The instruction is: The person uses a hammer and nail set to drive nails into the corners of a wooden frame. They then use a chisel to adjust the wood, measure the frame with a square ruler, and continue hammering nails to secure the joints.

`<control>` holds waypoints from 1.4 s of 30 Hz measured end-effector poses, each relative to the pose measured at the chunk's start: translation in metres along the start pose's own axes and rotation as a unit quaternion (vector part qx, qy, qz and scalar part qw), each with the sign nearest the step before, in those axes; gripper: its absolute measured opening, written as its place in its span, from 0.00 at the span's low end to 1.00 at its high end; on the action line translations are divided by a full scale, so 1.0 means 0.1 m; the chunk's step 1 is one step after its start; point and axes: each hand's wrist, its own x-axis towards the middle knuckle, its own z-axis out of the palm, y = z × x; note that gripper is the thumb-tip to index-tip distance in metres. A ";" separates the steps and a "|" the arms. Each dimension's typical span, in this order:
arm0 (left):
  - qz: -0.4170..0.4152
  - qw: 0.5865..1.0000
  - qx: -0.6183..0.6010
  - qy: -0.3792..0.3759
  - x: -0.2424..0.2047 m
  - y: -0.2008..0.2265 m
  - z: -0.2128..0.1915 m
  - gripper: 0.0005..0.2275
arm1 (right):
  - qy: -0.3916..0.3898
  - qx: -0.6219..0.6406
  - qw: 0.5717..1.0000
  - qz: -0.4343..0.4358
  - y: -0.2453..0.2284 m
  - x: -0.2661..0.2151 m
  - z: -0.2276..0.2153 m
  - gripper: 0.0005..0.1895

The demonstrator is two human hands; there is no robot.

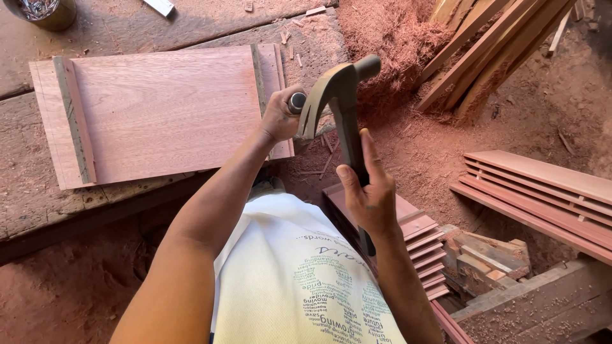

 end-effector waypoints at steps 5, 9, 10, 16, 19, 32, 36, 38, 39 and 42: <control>-0.008 0.999 0.033 0.002 -0.06 -0.13 0.03 0.09 | 0.034 0.007 0.998 -0.059 -0.34 0.03 -0.29 0.33; -0.016 0.999 0.043 0.006 -0.04 0.03 0.02 0.10 | 0.107 0.037 0.986 -0.126 -0.38 -0.11 -0.42 0.32; -0.016 0.999 0.043 0.004 -0.05 -0.04 0.02 0.10 | 0.108 0.038 0.986 -0.125 -0.31 -0.10 -0.35 0.32; 0.084 0.995 0.046 0.002 -0.08 -0.19 0.02 0.05 | -0.188 -0.239 0.936 0.177 -0.19 0.12 0.15 0.37; 0.090 0.996 0.022 0.003 -0.06 -0.17 0.00 0.05 | -0.027 -0.148 0.986 -0.068 -0.12 0.06 0.11 0.36; 0.047 0.999 0.022 -0.007 -0.20 -0.36 0.06 0.08 | -0.097 -0.181 0.977 0.062 -0.12 0.00 0.21 0.34; 0.019 0.999 -0.023 0.043 -0.19 -0.23 0.08 0.08 | -0.015 -0.100 0.994 -0.039 0.11 -0.16 0.23 0.34; -0.016 0.992 -0.022 0.123 0.10 -0.27 0.21 0.10 | -0.021 -0.065 0.997 0.033 0.16 -0.23 0.22 0.35; -0.053 0.977 -0.018 0.207 0.23 -0.29 0.24 0.12 | -0.033 -0.027 0.994 0.104 0.18 -0.24 0.22 0.36; -0.073 0.966 0.035 0.247 0.16 -0.28 0.23 0.13 | -0.033 -0.029 0.979 0.201 0.12 -0.31 0.16 0.37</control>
